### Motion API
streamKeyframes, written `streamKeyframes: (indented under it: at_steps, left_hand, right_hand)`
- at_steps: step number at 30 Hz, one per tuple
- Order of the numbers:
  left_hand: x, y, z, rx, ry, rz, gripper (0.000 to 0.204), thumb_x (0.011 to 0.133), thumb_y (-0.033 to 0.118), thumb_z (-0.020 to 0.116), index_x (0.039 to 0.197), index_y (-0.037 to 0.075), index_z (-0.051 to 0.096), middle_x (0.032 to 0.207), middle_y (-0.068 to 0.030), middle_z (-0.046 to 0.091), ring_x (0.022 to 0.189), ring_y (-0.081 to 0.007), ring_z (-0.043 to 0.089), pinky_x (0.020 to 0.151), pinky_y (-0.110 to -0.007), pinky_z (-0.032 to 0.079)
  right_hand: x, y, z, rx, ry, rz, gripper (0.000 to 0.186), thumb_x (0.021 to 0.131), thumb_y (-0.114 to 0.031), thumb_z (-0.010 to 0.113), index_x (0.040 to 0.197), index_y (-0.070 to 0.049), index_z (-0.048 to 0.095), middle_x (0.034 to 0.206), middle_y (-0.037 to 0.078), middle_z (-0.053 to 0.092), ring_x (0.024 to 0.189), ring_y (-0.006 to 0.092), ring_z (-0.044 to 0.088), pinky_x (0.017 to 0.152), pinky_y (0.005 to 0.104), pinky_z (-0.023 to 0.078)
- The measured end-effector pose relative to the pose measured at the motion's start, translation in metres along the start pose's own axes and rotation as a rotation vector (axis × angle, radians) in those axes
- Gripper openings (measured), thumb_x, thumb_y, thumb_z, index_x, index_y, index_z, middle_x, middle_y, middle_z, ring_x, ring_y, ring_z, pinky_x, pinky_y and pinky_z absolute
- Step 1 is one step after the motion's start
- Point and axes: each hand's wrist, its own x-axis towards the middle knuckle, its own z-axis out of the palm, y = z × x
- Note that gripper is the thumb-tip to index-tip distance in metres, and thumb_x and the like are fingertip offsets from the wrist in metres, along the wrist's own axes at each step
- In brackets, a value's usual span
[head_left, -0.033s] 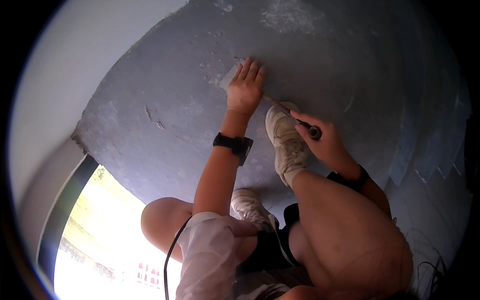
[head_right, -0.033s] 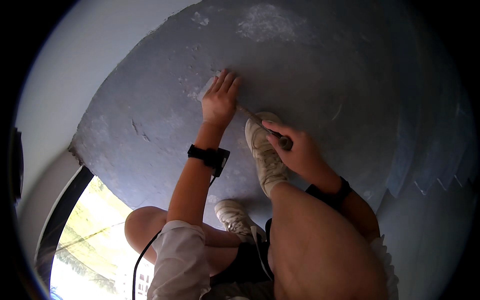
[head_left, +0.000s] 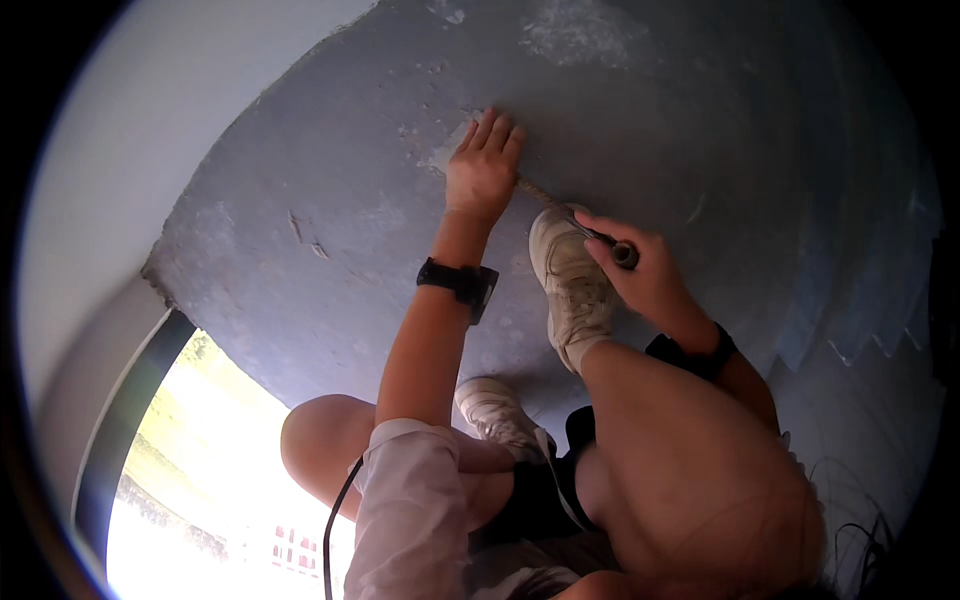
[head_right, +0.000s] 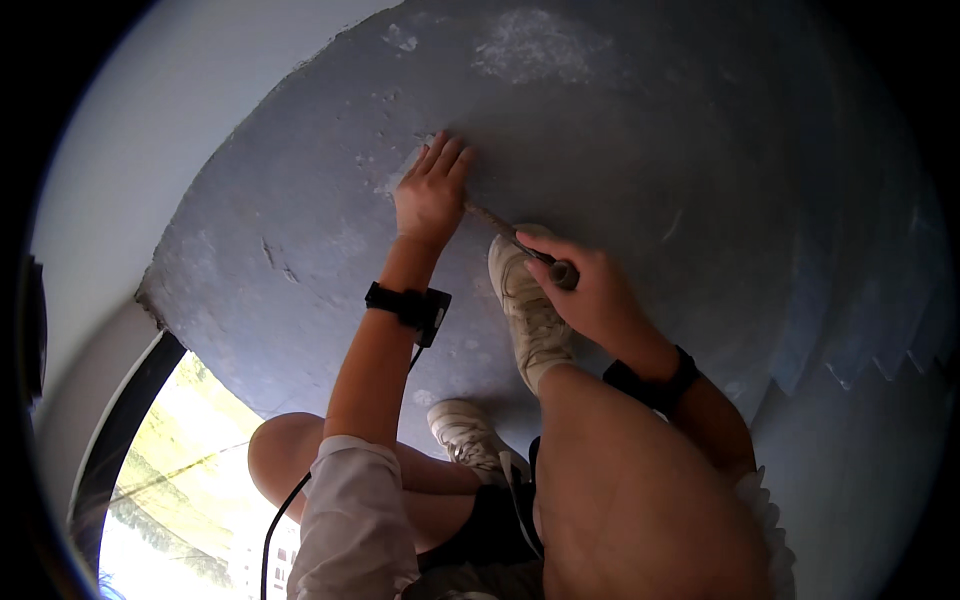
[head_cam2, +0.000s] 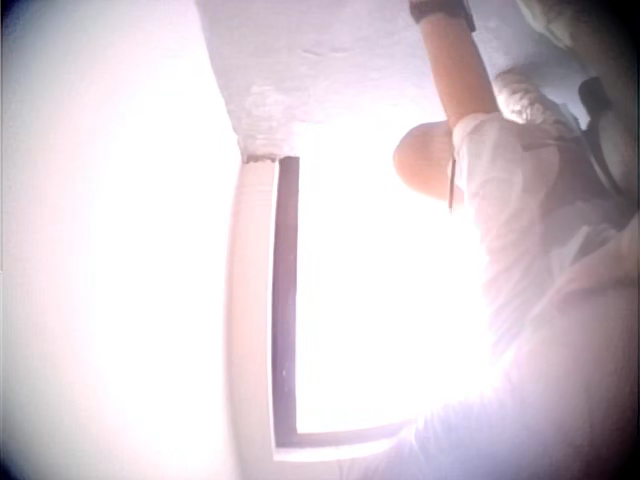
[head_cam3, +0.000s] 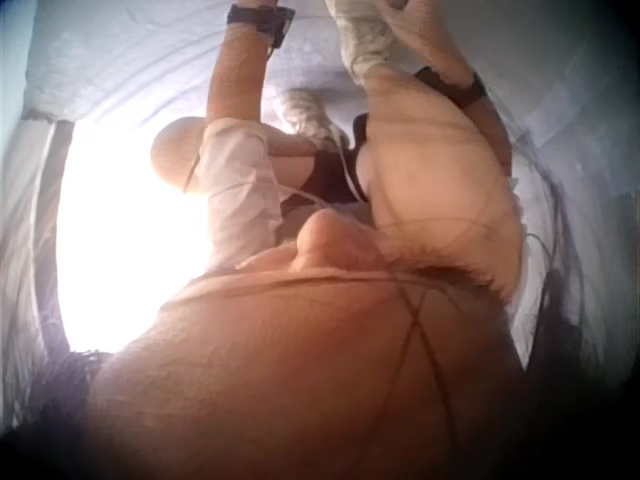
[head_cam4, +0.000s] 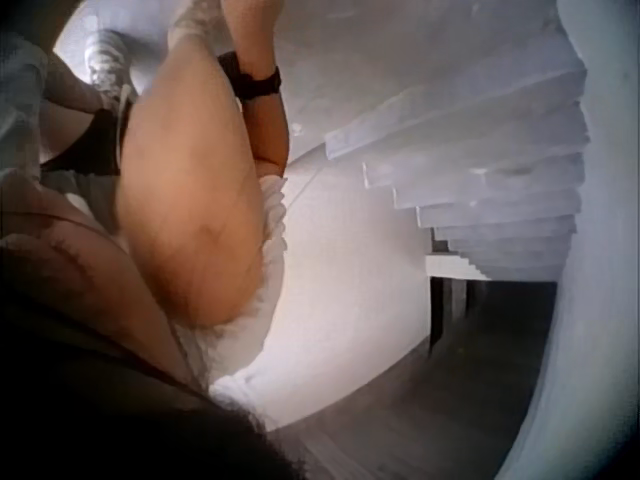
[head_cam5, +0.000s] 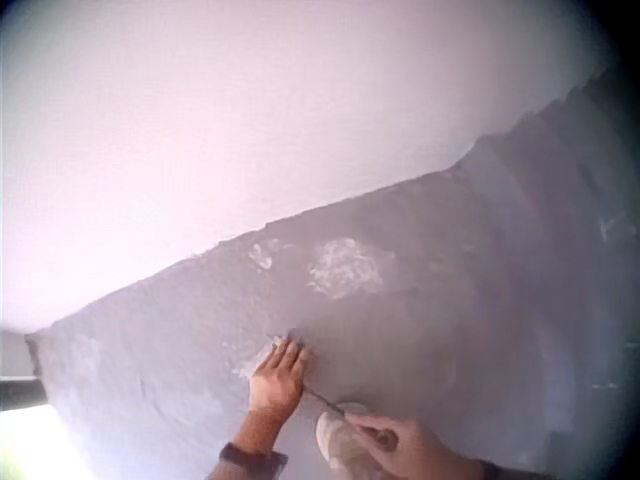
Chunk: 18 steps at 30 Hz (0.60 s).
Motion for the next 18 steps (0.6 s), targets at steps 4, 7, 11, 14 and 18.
streamKeyframes:
  at_steps: [4,7,11,14,18]
  left_hand:
    - [0.008,-0.009,-0.013,-0.004,0.004,-0.017,0.038,0.082,0.002,0.063,0.119,0.005,0.066,0.134,-0.0116,0.064,0.129,-0.0328,0.059,0.106,-0.047,0.050]
    - [-0.003,0.017,-0.017,-0.039,-0.012,-0.051,0.052,0.074,0.002,0.071,0.126,0.005,0.064,0.142,-0.0106,0.059,0.133,-0.0313,0.055,0.111,-0.046,0.048]
    - [-0.025,0.035,-0.026,-0.401,-0.126,0.072,0.060,0.072,0.010,0.078,0.130,0.008,0.062,0.148,-0.0098,0.054,0.135,-0.0304,0.053,0.111,-0.045,0.046]
    - [-0.044,0.026,-0.029,-0.411,-0.102,-0.067,0.053,0.082,0.011,0.072,0.133,0.009,0.060,0.139,-0.0099,0.058,0.127,-0.0316,0.055,0.105,-0.046,0.047]
    - [-0.051,-0.002,-0.024,-0.137,-0.022,-0.258,0.051,0.083,0.004,0.068,0.133,0.014,0.063,0.130,-0.0075,0.060,0.116,-0.0302,0.057,0.097,-0.045,0.048]
  right_hand:
    - [0.015,-0.008,-0.009,0.001,-0.016,-0.151,0.032,0.094,-0.009,0.072,0.125,-0.006,0.070,0.102,0.012,0.077,0.061,0.0096,0.060,0.057,0.0271,0.049]
    - [-0.004,0.004,-0.023,-0.046,-0.053,-0.198,0.034,0.091,-0.007,0.075,0.125,-0.006,0.070,0.097,0.012,0.077,0.057,0.0079,0.052,0.055,0.0269,0.046]
    - [-0.035,0.036,-0.036,-0.115,-0.030,-0.199,0.038,0.088,-0.005,0.077,0.125,-0.006,0.070,0.092,0.011,0.076,0.056,0.0086,0.052,0.054,0.0266,0.045]
    - [-0.050,0.045,-0.042,-0.149,-0.014,-0.170,0.038,0.088,-0.005,0.077,0.125,-0.007,0.071,0.087,0.012,0.075,0.055,0.0096,0.051,0.054,0.0268,0.044]
    - [-0.054,0.045,-0.043,-0.141,0.001,-0.164,0.039,0.087,-0.004,0.077,0.126,-0.007,0.071,0.080,0.011,0.072,0.055,0.0089,0.048,0.054,0.0263,0.043]
